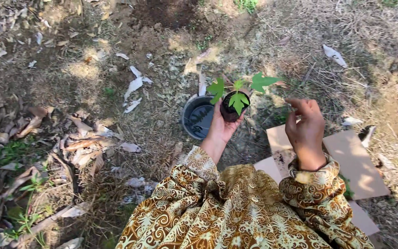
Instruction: Planting a seedling into the soil and pressing the earth down around it.
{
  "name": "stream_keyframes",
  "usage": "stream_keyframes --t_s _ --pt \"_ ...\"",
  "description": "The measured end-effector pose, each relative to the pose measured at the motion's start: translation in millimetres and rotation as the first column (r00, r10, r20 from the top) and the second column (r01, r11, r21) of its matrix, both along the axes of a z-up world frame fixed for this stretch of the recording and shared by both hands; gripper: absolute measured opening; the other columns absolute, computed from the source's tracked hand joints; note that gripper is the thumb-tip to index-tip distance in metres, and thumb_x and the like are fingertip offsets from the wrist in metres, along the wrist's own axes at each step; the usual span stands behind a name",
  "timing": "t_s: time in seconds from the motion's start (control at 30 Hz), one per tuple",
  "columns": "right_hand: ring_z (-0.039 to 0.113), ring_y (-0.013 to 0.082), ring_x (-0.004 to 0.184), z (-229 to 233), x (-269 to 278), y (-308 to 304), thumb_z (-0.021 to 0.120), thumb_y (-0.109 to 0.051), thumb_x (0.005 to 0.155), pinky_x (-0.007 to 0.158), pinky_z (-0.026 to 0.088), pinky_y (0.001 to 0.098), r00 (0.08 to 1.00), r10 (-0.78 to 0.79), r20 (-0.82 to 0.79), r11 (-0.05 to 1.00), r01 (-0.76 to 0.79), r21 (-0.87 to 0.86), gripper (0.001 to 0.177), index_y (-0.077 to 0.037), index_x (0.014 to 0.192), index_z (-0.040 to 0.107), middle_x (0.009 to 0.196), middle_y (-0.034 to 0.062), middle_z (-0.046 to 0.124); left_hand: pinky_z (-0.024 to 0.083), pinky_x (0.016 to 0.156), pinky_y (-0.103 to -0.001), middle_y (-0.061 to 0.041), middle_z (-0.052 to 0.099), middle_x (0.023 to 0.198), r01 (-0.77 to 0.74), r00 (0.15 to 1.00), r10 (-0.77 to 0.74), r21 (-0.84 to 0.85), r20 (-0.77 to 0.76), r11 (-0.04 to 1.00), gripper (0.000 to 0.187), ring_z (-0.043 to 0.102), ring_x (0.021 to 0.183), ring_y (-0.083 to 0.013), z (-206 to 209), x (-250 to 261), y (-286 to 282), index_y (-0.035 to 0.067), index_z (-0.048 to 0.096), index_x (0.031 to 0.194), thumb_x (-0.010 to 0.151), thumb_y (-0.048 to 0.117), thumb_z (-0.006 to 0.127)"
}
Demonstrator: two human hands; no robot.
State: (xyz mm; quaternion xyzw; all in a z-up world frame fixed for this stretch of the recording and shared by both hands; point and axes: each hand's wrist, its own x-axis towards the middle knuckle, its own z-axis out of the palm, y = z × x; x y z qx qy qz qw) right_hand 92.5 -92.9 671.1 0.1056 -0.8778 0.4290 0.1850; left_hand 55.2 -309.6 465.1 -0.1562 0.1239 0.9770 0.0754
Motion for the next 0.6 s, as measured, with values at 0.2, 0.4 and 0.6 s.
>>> stream_keyframes --t_s 0.2,0.4,0.6 --pt "0.067 0.0239 0.097 -19.4 -37.4 -85.9 0.066 0.006 0.089 0.082 0.051 0.0321 0.988 0.087 -0.128 0.995 -0.081 0.05 0.013 -0.005 0.092 0.072 0.106 0.0114 0.067 0.062 0.08 -0.041 -0.01 0.072 0.123 -0.046 0.994 0.05 -0.037 0.098 0.998 0.062 0.072 0.102 -0.0284 2.9 -24.9 -118.0 0.012 0.061 0.133 0.092 0.058 0.068" --pt "0.065 0.0229 0.104 -41.3 -84.0 -127.4 0.068 0.004 0.09 0.092 0.053 0.0296 0.974 0.16 -0.158 0.977 -0.179 -0.116 0.012 -0.005 0.095 0.074 0.104 0.0115 0.066 0.061 0.075 -0.039 -0.015 0.073 0.117 -0.122 0.992 0.124 -0.028 0.039 0.992 0.064 0.073 0.094 -0.033 3.2 -41.4 -201.5 0.009 0.062 0.13 0.092 0.06 0.067" --pt "0.067 0.021 0.109 -40.9 -122.6 -145.8 0.066 0.004 0.09 0.095 0.052 0.0293 0.97 0.231 -0.073 0.961 -0.239 -0.137 0.016 -0.003 0.1 0.077 0.107 0.0115 0.072 0.062 0.076 -0.041 -0.013 0.072 0.118 -0.254 0.966 0.253 0.004 0.053 0.967 0.06 0.073 0.094 -0.0312 -6.9 -52.8 -239.2 0.011 0.061 0.132 0.095 0.058 0.065"
